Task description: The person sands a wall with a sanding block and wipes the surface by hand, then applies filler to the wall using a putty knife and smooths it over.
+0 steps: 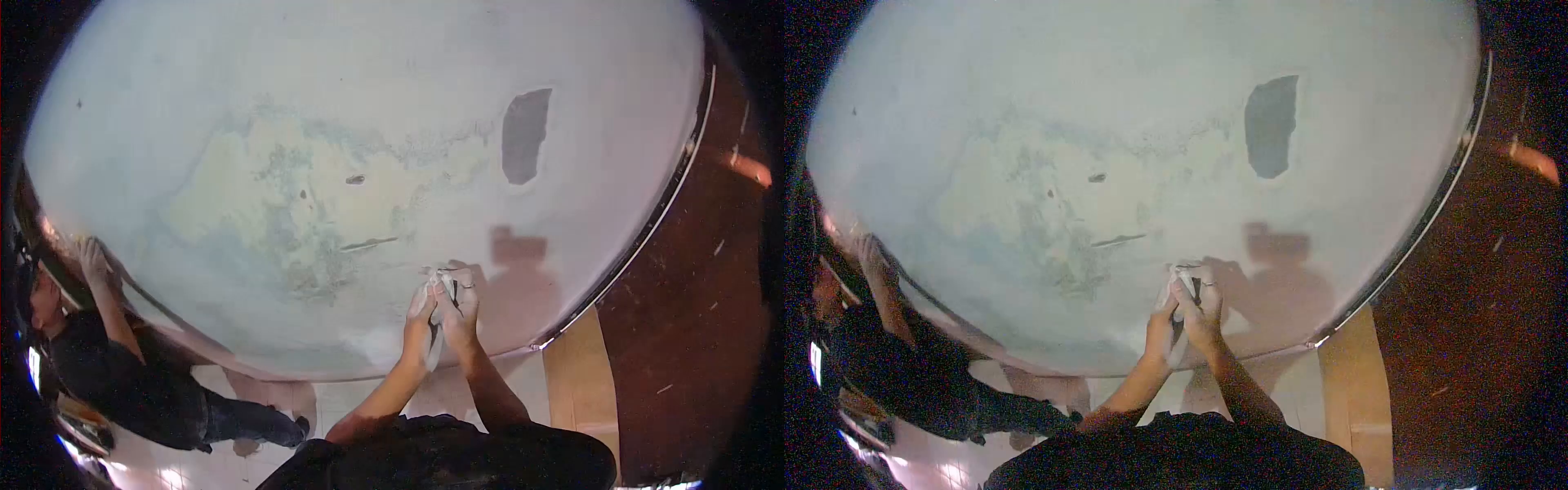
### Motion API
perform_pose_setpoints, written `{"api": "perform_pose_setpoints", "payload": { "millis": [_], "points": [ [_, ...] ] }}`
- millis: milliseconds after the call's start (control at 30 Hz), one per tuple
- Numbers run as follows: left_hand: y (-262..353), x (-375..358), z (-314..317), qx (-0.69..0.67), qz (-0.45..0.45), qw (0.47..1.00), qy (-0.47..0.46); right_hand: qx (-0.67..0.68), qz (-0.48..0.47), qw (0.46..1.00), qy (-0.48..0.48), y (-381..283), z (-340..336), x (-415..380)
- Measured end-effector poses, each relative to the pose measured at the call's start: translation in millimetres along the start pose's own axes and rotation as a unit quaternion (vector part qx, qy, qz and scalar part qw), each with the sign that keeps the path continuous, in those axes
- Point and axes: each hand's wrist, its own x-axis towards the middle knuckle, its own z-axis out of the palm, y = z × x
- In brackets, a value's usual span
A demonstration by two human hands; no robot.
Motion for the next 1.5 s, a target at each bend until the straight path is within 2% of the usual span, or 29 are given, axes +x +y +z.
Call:
{"api": "perform_pose_setpoints", "payload": {
  "millis": [100, 133, 167, 233, 300, 367, 467, 567, 600, 700, 833, 867, 967, 1000, 1100, 1133, 1233, 1300, 1500],
  "points": [
    [-7, 16, -29, 0.030, 0.011, 0.999, 0.003, -0.159, -0.017, 0.984, 0.077, -7, -6, 19],
    [-1, 19, -35, 0.043, 0.015, 0.999, 0.010, -0.107, -0.027, 0.988, 0.106, -20, 1, 33],
    [6, 22, -39, 0.082, 0.090, 0.992, 0.038, -0.056, -0.041, 0.989, 0.134, -33, 7, 47],
    [29, 24, -40, 0.151, 0.240, 0.955, 0.092, -0.221, -0.191, 0.945, 0.145, -30, -2, 86],
    [55, 49, -71, 0.296, 0.449, 0.834, 0.124, -0.406, -0.350, 0.832, 0.139, -35, -4, 118],
    [92, 64, -73, 0.363, 0.592, 0.689, 0.210, -0.466, -0.352, 0.801, 0.130, -29, 3, 130],
    [123, 100, -95, 0.487, 0.624, 0.513, 0.332, -0.510, -0.355, 0.773, 0.129, -11, 0, 135],
    [125, 137, -118, 0.486, 0.664, 0.449, 0.348, -0.516, -0.371, 0.762, 0.126, 7, -6, 134],
    [123, 140, -119, 0.510, 0.653, 0.428, 0.361, -0.518, -0.382, 0.755, 0.123, 7, -6, 135],
    [123, 141, -122, 0.498, 0.652, 0.427, 0.379, -0.530, -0.418, 0.729, 0.115, -4, -3, 139],
    [123, 141, -119, 0.505, 0.641, 0.434, 0.382, -0.541, -0.366, 0.752, 0.089, -11, -3, 132],
    [122, 143, -116, 0.466, 0.647, 0.469, 0.379, -0.538, -0.369, 0.754, 0.082, -5, -7, 130],
    [120, 144, -116, 0.433, 0.653, 0.488, 0.385, -0.531, -0.384, 0.750, 0.088, -17, 3, 142],
    [121, 142, -123, 0.471, 0.651, 0.439, 0.401, -0.529, -0.385, 0.750, 0.097, -21, 7, 144],
    [120, 149, -126, 0.429, 0.669, 0.449, 0.408, -0.525, -0.428, 0.728, 0.108, -7, -4, 140],
    [120, 147, -126, 0.423, 0.671, 0.462, 0.397, -0.513, -0.431, 0.734, 0.106, -6, -5, 138],
    [124, 137, -124, 0.491, 0.656, 0.433, 0.376, -0.489, -0.433, 0.750, 0.105, -13, -2, 139],
    [123, 137, -122, 0.480, 0.662, 0.436, 0.377, -0.486, -0.427, 0.754, 0.114, -33, 11, 149],
    [124, 140, -122, 0.461, 0.670, 0.445, 0.374, -0.478, -0.436, 0.755, 0.109, -9, 1, 139]
  ]
}}
